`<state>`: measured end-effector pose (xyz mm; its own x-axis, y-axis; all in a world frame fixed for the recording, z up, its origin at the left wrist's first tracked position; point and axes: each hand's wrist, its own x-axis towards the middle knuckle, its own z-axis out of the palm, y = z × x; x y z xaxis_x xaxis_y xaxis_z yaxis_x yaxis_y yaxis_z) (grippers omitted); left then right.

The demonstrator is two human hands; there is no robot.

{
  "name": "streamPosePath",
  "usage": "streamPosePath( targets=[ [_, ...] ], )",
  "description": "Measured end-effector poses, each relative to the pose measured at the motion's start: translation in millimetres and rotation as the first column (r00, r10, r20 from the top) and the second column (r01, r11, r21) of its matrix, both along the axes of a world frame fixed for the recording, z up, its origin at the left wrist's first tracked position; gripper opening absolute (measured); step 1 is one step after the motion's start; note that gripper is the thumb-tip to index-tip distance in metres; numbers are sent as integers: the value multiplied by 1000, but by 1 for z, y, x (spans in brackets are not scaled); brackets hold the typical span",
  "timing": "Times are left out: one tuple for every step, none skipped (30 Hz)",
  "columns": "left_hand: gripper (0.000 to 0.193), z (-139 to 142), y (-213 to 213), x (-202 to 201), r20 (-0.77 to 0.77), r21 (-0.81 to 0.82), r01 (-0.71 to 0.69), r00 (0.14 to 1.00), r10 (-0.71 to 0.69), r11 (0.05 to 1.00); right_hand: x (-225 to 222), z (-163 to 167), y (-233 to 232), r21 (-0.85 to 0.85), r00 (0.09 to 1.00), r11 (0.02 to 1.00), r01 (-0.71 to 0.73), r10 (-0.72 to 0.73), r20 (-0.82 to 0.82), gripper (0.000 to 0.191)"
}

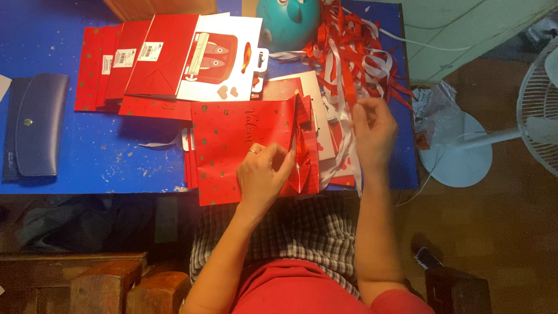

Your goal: The person sits at a table with a stack of red Valentine's Day gift bags and loose red and white ribbons. They thread a ribbon through the punched handle holes of each bag, tie the ribbon into a knot to form a handle, and set the finished bag on the stack before starting the next bag.

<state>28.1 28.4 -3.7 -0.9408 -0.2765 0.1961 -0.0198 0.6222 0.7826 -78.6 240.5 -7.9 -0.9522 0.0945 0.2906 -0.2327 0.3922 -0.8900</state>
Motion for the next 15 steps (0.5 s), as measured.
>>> streamPosePath(
  targets=[
    [25, 0, 0, 0, 0, 0, 0, 1000, 0, 1000, 6, 4, -3, -183, 996, 982, -48, 61, 66, 9],
    [25, 1, 0, 0, 2, 0, 0, 1000, 0, 1000, 13, 7, -7, -363, 984, 928, -81, 132, 121, 10],
    [23, 1, -1, 0, 17, 12, -1, 1000, 1, 1000, 20, 10, -10, -399, 979, 910, -112, 170, 112, 14],
    [23, 2, -1, 0, 32, 24, -3, 999, 2, 1000, 27, 13, -13, -433, 973, 890, -144, 207, 102, 19],
    [23, 2, -1, 1, 48, 35, -4, 999, 2, 999, 34, 15, -16, -467, 966, 867, -174, 243, 90, 25],
    [22, 2, 0, 1, 35, 35, -3, 999, 2, 999, 41, 17, -20, -481, 952, 853, -202, 286, 106, 17],
    [22, 1, 0, 2, 21, 34, -3, 1000, 2, 999, 47, 18, -23, -496, 937, 837, -230, 329, 121, 10],
    [22, 1, 0, 2, 5, 32, -4, 1000, 4, 999, 52, 18, -27, -511, 918, 819, -259, 373, 133, 4],
    [22, 1, 0, 2, -10, 22, -2, 1000, 2, 1000, 55, 16, -32, -550, 893, 793, -262, 416, 174, 9],
    [22, 0, 0, 2, -25, 12, -1, 1000, 1, 1000, 59, 15, -37, -587, 863, 766, -262, 458, 213, 14],
    [22, 0, -1, 1, -42, 3, 1, 999, -1, 1000, 62, 12, -42, -622, 830, 739, -258, 499, 249, 19],
    [24, 0, -2, 1, -14, 1, 10, 1000, -10, 1000, 65, 8, -47, -584, 838, 758, -291, 497, 227, 19],
    [26, 0, -4, 0, 16, 0, 20, 1000, -20, 1000, 68, 4, -53, -543, 845, 776, -321, 494, 207, 18],
    [28, 1, -6, 0, 48, -2, 31, 998, -31, 1000, 70, 0, -56, -503, 851, 792, -346, 491, 187, 18],
    [29, 1, -8, 1, 68, 12, 45, 997, -45, 999, 72, -4, -56, -522, 853, 780, -344, 492, 173, 15]
  ],
)
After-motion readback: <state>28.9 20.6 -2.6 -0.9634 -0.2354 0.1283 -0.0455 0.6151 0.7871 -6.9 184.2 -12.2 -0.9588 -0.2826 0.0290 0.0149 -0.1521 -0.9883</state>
